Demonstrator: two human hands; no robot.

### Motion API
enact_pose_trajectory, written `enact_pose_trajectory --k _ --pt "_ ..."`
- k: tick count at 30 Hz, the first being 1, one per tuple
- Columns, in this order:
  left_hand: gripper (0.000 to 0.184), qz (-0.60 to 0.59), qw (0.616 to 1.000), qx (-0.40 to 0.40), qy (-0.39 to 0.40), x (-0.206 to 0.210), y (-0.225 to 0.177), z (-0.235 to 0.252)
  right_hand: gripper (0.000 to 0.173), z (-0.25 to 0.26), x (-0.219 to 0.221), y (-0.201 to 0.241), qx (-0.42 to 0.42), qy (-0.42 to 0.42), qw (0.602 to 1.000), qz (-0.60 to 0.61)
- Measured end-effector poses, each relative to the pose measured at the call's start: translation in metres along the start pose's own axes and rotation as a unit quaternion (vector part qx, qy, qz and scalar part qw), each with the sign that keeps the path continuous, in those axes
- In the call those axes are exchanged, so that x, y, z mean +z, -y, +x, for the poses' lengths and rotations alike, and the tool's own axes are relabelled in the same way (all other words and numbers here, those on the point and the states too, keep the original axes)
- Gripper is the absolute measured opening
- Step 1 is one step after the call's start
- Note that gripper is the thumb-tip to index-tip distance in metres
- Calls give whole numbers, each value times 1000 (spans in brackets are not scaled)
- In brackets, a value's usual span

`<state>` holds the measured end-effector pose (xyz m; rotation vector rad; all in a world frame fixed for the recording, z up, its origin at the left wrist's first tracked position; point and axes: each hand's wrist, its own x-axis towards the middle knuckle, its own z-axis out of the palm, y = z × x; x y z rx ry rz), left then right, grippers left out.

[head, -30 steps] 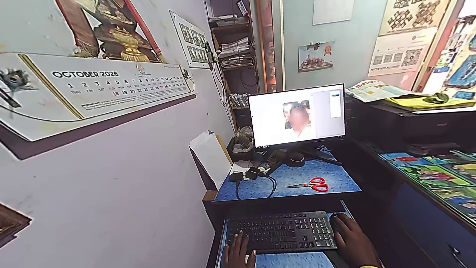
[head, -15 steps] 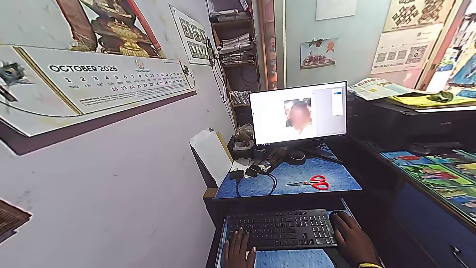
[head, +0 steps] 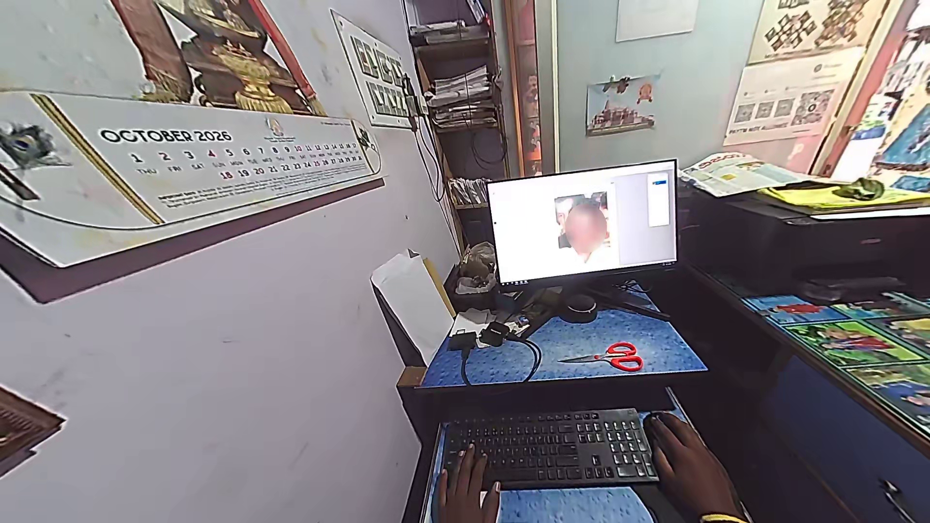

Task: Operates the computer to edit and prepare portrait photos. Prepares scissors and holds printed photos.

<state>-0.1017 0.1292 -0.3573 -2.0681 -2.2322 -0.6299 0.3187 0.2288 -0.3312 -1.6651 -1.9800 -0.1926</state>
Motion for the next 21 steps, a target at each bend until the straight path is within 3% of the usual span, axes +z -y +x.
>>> enact_pose_trajectory --k 21 --pt "58 1 1000 3 -10 4 2 0 47 -1 8 -5 -1 -3 1000 -9"
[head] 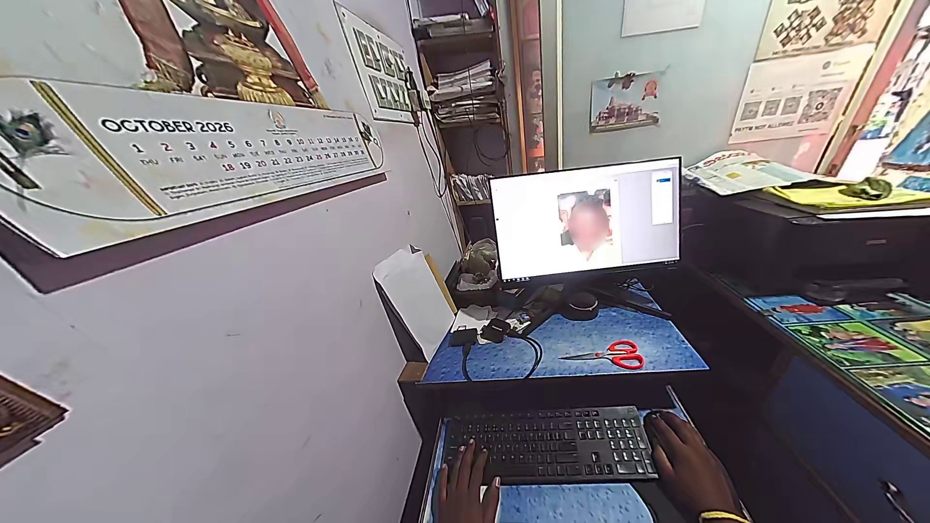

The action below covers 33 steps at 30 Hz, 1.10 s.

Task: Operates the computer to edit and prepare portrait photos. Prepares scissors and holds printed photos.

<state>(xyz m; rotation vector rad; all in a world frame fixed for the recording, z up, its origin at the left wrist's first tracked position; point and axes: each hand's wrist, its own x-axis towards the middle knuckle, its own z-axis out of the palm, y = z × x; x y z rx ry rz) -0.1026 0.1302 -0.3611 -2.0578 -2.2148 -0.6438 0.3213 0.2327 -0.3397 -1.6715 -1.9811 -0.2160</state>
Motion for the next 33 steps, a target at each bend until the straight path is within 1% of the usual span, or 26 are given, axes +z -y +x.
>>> enact_pose_trajectory --k 11,21,26,31,33 --pt "58 1 1000 -4 15 -3 -1 1 47 1 3 -1 -5 -9 1000 -3" --pt "58 6 1000 -2 7 1 0 1 47 0 1 -1 0 -5 1000 3" --pt "58 8 1000 -5 6 2 2 1 46 0 4 -2 -8 -23 1000 7" --pt "58 3 1000 -6 7 3 2 1 50 0 5 -4 8 -27 1000 13" --pt "58 4 1000 -7 7 3 2 1 49 0 5 -4 20 -24 999 12"
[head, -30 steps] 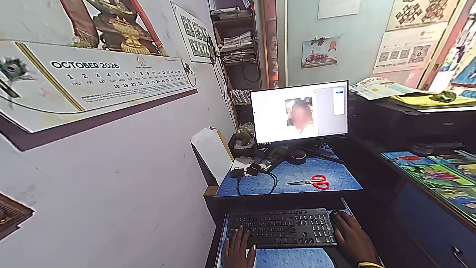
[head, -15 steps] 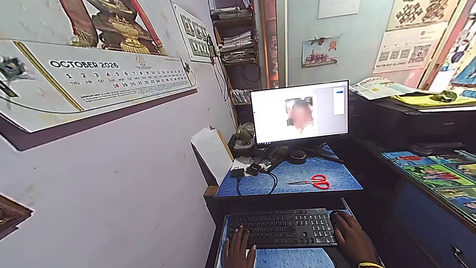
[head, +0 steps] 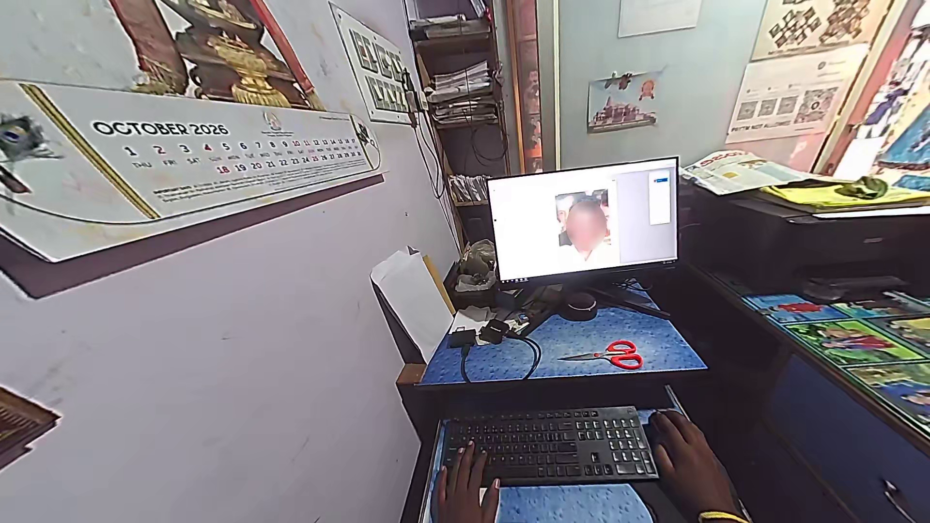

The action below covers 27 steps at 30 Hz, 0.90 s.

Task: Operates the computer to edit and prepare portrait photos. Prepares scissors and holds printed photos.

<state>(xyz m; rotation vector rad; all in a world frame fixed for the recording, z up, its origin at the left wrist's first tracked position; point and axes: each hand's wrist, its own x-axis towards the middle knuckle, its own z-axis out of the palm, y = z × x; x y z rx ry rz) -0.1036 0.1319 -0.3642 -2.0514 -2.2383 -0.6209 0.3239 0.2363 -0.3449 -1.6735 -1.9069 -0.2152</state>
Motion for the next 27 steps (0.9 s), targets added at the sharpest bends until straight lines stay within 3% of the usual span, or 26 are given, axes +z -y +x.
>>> enact_pose_trajectory --k 15,27 --pt "57 -10 1000 -8 26 -9 -4 0 49 1 -9 6 26 52 998 -23" --pt "57 -4 1000 3 5 -3 -1 0 47 1 -10 7 18 41 999 -22"
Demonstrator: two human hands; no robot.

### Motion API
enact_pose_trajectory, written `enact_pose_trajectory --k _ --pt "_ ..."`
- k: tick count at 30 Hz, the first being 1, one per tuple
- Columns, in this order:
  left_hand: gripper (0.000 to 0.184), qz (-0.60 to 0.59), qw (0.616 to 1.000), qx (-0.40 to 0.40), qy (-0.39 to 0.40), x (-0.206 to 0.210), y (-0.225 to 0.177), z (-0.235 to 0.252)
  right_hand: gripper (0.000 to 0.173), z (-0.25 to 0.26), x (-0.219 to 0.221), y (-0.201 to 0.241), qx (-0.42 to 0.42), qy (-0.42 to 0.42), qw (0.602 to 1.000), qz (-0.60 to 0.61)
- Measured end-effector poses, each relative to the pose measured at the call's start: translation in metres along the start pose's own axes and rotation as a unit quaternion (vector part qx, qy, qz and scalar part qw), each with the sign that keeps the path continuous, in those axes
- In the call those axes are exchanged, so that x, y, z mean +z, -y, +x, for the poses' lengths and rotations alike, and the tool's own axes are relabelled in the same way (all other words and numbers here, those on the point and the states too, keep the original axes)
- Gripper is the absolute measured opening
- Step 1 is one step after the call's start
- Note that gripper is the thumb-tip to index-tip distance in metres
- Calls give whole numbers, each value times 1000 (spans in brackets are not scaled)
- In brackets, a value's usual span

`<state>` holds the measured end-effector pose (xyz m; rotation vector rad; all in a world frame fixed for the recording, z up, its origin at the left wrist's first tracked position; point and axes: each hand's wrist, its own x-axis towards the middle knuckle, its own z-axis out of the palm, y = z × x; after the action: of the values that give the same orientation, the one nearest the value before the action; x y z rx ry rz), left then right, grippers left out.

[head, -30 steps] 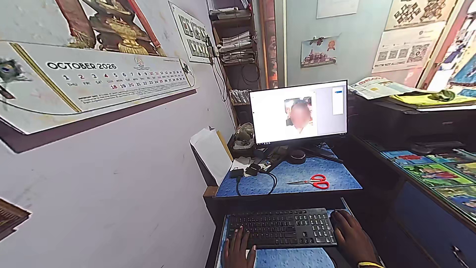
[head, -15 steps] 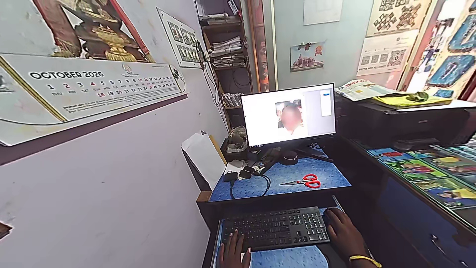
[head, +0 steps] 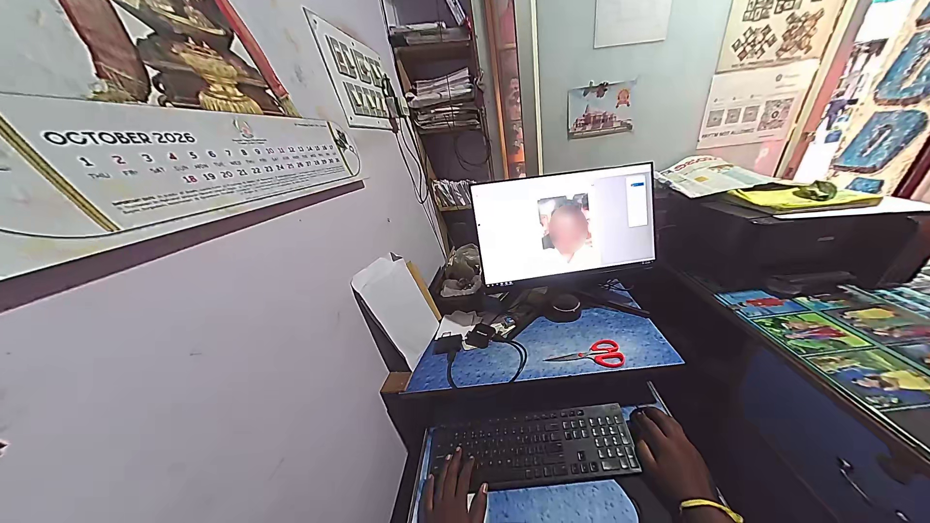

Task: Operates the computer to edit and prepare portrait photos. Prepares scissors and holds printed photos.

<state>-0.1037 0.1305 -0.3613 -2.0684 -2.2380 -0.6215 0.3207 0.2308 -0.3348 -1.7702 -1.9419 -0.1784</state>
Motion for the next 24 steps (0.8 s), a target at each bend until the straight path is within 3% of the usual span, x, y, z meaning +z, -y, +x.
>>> enact_pose_trajectory --k 24 --pt "58 12 1000 5 -12 6 3 0 47 0 2 -1 -21 -13 1000 3"
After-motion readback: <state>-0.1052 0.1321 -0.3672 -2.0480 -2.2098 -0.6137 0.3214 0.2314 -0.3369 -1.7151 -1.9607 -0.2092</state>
